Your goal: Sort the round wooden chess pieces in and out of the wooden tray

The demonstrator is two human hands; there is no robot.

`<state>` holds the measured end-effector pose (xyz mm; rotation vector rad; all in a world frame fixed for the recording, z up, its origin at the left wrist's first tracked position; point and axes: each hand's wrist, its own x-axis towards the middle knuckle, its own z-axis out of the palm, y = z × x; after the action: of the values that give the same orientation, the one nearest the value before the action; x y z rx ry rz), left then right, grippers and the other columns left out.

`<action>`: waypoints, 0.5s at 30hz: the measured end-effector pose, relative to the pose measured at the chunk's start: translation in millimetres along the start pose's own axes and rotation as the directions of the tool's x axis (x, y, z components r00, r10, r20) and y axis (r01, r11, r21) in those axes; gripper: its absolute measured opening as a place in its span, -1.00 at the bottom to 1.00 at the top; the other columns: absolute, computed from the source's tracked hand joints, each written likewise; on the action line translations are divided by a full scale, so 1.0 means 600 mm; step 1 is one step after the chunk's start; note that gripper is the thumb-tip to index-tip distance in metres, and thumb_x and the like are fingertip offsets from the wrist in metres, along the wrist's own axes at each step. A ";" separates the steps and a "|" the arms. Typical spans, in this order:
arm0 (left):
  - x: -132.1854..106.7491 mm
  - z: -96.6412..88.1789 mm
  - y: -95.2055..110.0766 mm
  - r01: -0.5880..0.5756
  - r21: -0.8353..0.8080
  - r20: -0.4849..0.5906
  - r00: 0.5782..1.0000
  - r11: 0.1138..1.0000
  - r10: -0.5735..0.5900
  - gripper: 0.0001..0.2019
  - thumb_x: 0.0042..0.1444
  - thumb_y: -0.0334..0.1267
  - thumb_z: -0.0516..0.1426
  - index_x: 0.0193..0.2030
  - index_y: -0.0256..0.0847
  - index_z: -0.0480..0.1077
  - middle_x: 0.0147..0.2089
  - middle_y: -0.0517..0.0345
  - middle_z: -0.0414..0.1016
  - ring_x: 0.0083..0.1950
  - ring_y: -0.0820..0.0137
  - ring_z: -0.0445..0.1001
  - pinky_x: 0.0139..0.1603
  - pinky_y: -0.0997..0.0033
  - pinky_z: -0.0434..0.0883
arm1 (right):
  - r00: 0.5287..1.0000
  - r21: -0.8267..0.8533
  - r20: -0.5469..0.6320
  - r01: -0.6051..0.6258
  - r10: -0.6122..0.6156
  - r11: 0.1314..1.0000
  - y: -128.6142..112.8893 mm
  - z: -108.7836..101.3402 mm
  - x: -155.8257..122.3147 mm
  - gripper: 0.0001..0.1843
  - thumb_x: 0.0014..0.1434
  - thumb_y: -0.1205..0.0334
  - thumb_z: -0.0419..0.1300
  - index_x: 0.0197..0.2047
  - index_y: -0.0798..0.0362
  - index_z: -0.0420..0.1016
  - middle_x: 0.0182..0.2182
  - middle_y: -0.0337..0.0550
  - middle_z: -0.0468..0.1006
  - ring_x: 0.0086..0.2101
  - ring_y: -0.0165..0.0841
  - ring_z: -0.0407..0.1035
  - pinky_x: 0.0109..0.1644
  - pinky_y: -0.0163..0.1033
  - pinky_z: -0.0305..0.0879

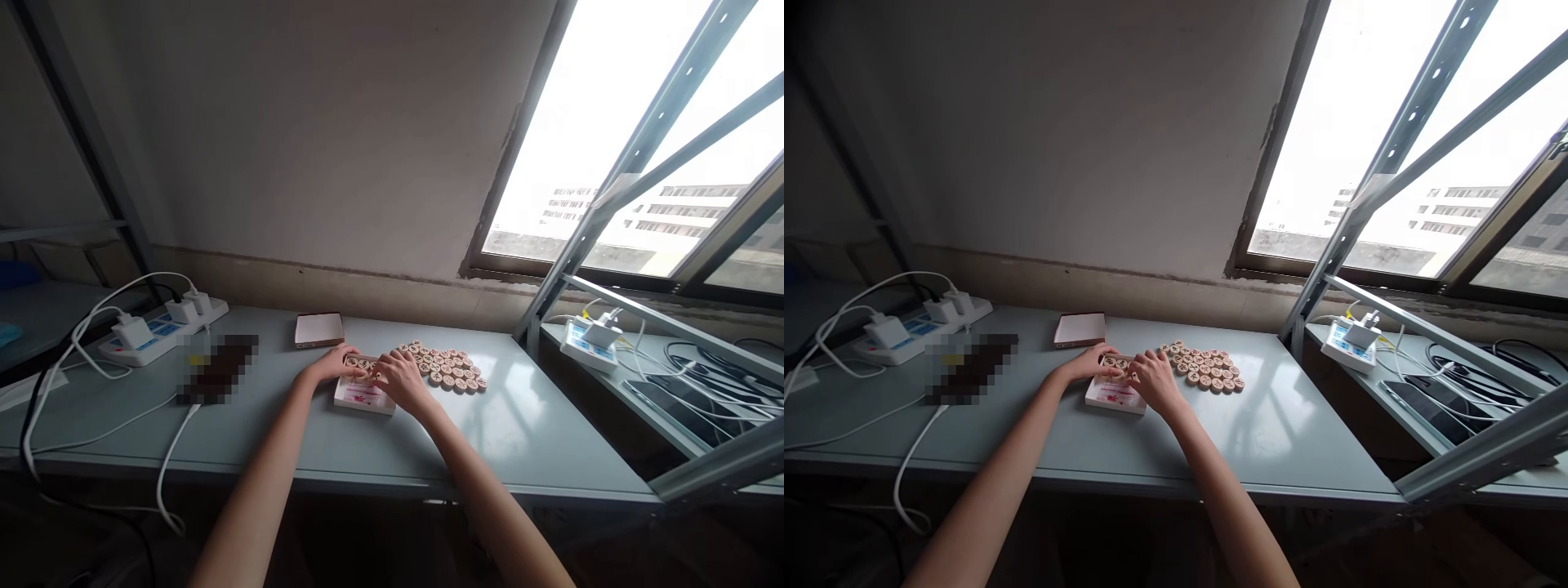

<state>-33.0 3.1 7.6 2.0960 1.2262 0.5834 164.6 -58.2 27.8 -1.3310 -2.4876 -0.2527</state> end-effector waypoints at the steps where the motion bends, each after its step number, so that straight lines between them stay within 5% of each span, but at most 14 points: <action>1: -0.001 -0.001 0.002 0.004 -0.001 -0.001 1.000 1.000 -0.004 -0.48 -0.21 0.05 0.20 -0.11 -0.19 0.36 -0.05 0.01 0.34 -0.03 0.17 0.35 -0.03 0.30 0.29 | 1.000 0.011 -0.002 0.000 0.000 1.000 0.000 0.000 0.000 -0.84 0.13 0.12 0.15 -0.28 -0.03 0.50 -0.25 -0.16 0.50 -0.21 -0.31 0.24 -0.09 -0.20 0.01; 9: -0.003 0.007 0.013 0.033 0.049 -0.015 0.999 0.998 -0.032 -0.47 -0.12 0.18 0.10 -0.14 -0.20 0.36 -0.05 -0.01 0.29 -0.03 0.19 0.35 0.00 0.31 0.27 | 0.999 0.101 -0.006 -0.048 0.049 0.994 0.018 -0.011 -0.012 -0.72 0.25 0.12 -0.02 -0.25 -0.09 0.53 -0.24 -0.20 0.52 -0.25 -0.35 0.28 -0.13 -0.22 0.01; 15: -0.001 0.027 0.021 0.110 0.150 -0.053 0.993 0.982 -0.103 -0.32 -0.24 0.28 0.12 -0.02 -0.07 0.28 0.03 0.02 0.15 -0.02 0.18 0.35 -0.05 0.31 0.31 | 0.951 -0.127 -0.127 -0.298 0.282 0.946 0.094 -0.018 -0.060 -0.78 0.21 0.19 0.01 -0.19 0.00 0.46 -0.16 -0.09 0.45 -0.16 -0.24 0.23 -0.07 -0.13 -0.02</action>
<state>-15.0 -6.8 5.0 2.1362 1.4402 0.5043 232.3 -58.3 25.7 -1.6739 -2.1832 -0.4302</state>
